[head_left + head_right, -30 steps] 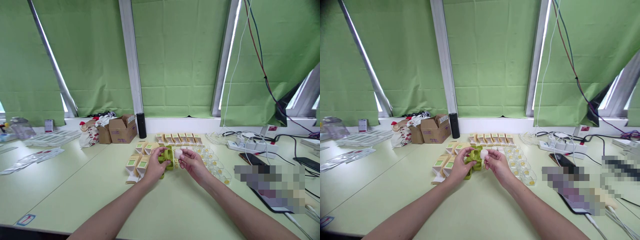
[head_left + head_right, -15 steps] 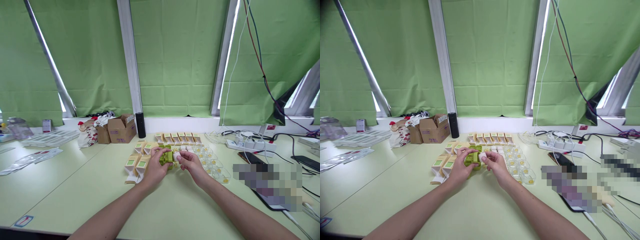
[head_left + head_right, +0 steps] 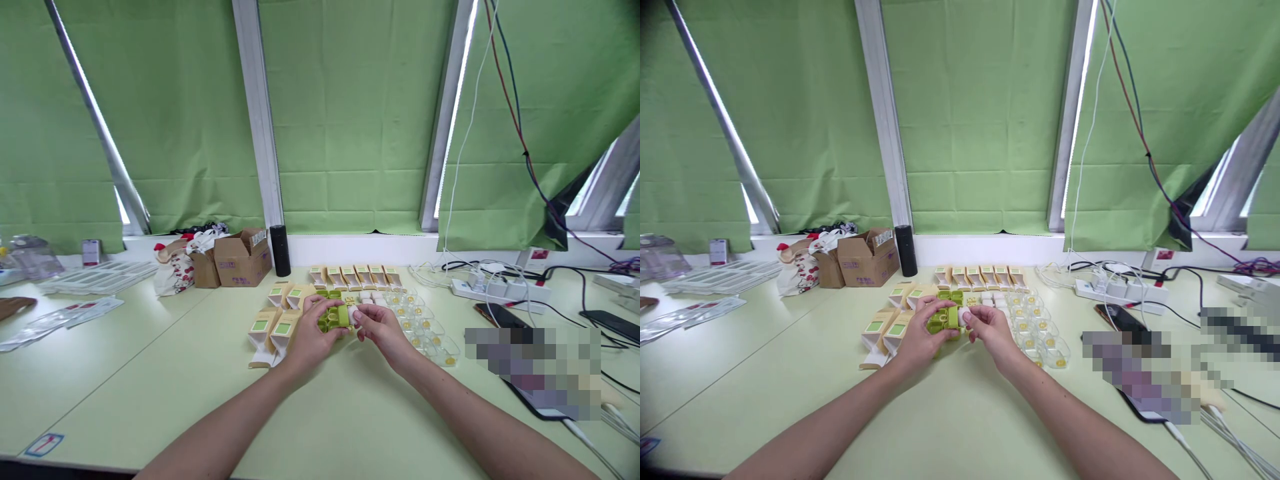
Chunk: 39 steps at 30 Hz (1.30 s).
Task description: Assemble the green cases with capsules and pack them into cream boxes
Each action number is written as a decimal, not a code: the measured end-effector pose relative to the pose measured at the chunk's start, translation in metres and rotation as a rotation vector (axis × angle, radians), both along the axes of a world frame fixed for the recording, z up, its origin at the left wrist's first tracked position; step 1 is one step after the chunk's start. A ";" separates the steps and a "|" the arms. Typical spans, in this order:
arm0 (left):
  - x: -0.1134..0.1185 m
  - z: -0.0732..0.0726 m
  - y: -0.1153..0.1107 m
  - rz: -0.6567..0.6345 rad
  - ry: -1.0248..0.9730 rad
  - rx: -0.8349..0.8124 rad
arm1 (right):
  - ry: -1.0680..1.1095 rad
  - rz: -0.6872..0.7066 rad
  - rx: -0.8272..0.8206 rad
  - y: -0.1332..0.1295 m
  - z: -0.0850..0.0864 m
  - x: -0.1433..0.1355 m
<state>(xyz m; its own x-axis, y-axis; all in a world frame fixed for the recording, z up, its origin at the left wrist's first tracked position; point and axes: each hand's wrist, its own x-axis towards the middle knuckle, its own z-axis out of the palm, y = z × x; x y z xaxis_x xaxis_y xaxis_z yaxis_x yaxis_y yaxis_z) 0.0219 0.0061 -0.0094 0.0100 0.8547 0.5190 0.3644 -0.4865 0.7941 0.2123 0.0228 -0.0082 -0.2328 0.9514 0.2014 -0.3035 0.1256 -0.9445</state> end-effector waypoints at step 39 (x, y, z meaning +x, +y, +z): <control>0.005 0.001 0.006 -0.458 -0.445 -0.279 | -0.393 -0.234 0.673 -0.009 -0.001 0.007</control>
